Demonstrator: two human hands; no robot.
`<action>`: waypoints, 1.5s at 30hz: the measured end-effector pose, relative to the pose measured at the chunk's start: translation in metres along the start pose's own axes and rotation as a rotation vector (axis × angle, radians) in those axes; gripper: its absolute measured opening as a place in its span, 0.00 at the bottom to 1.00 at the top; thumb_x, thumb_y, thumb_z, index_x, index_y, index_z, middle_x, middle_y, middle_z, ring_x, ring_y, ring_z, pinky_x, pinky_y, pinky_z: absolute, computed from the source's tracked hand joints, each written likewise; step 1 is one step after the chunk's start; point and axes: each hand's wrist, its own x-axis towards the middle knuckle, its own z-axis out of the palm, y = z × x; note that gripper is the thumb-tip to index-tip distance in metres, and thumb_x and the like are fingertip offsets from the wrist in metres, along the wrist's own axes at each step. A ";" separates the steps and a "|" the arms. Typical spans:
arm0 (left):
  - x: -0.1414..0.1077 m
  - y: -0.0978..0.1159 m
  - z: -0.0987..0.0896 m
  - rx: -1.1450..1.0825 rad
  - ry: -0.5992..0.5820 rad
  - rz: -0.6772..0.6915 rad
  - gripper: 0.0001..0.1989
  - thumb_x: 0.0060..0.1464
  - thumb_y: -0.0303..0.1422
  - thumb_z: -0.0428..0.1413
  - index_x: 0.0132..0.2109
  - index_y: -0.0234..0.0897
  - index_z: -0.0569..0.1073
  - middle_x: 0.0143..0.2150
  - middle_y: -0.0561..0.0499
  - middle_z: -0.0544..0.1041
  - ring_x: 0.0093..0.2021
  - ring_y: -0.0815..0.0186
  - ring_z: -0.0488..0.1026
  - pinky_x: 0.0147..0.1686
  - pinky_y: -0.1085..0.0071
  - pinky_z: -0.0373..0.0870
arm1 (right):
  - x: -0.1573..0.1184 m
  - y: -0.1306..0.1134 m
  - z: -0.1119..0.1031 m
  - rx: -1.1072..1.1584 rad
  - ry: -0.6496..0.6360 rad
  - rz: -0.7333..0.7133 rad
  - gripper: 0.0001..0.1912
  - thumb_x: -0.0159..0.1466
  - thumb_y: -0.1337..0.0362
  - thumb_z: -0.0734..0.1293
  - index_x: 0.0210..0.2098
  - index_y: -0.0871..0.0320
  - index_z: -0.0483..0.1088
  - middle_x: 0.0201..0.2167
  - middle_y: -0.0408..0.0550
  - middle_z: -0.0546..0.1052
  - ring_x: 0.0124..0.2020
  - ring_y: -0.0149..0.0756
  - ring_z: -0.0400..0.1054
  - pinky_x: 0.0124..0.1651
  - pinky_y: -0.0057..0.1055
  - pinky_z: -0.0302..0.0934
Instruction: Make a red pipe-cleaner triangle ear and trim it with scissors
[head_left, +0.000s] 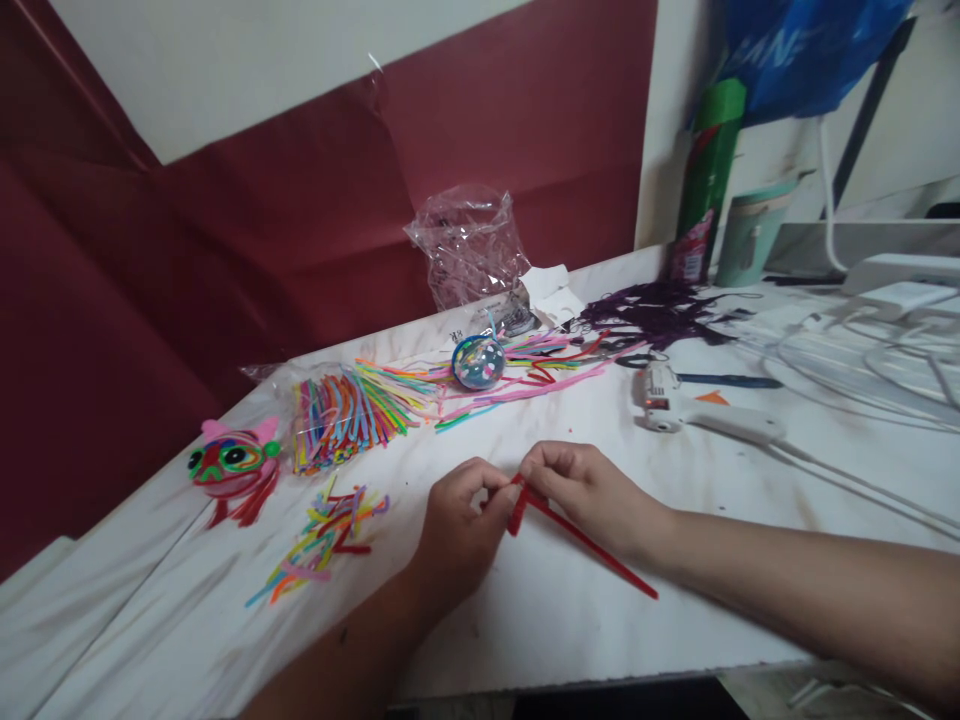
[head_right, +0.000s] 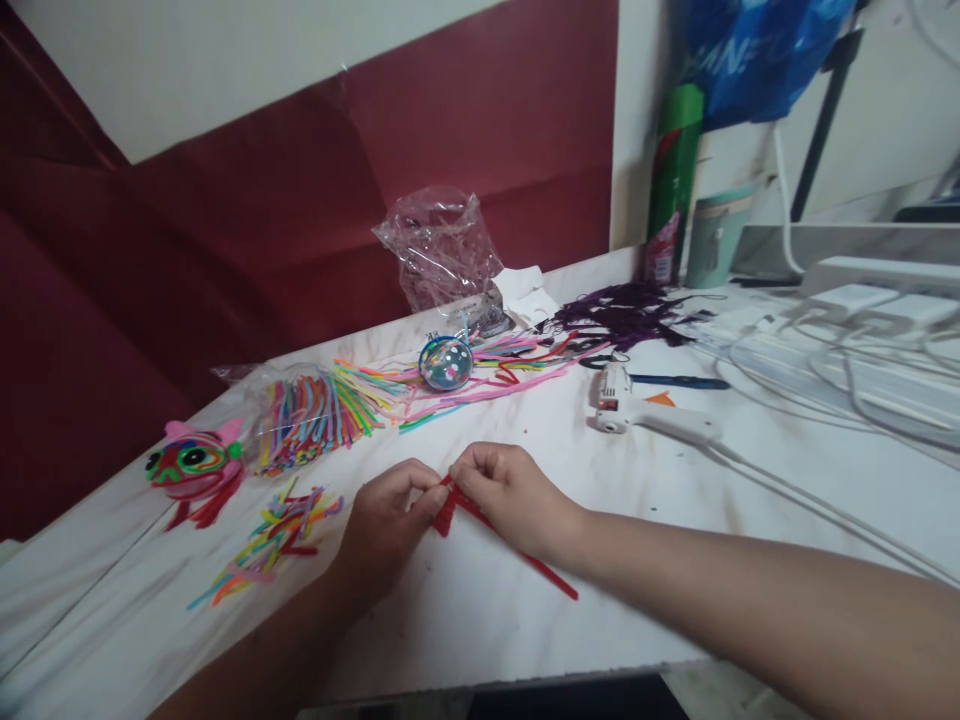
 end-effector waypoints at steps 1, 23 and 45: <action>0.000 0.001 0.000 0.030 0.014 0.024 0.10 0.47 0.30 0.53 0.20 0.35 0.69 0.22 0.52 0.70 0.26 0.68 0.65 0.30 0.72 0.61 | 0.000 0.000 0.000 0.003 0.007 0.000 0.14 0.57 0.55 0.61 0.22 0.60 0.63 0.19 0.41 0.68 0.22 0.28 0.60 0.29 0.26 0.56; 0.007 -0.007 0.001 -0.337 -0.012 -0.285 0.08 0.44 0.34 0.57 0.24 0.32 0.71 0.20 0.52 0.73 0.22 0.68 0.68 0.27 0.71 0.65 | 0.003 0.008 -0.005 -0.209 -0.042 -0.110 0.08 0.56 0.63 0.61 0.23 0.60 0.65 0.19 0.41 0.67 0.23 0.28 0.59 0.28 0.25 0.54; 0.011 -0.004 0.001 -0.324 0.173 -0.258 0.05 0.44 0.31 0.54 0.25 0.33 0.68 0.20 0.55 0.71 0.22 0.72 0.67 0.26 0.74 0.64 | -0.005 -0.005 -0.009 -0.672 0.183 -0.756 0.07 0.60 0.69 0.60 0.28 0.59 0.68 0.23 0.47 0.71 0.28 0.33 0.64 0.33 0.30 0.59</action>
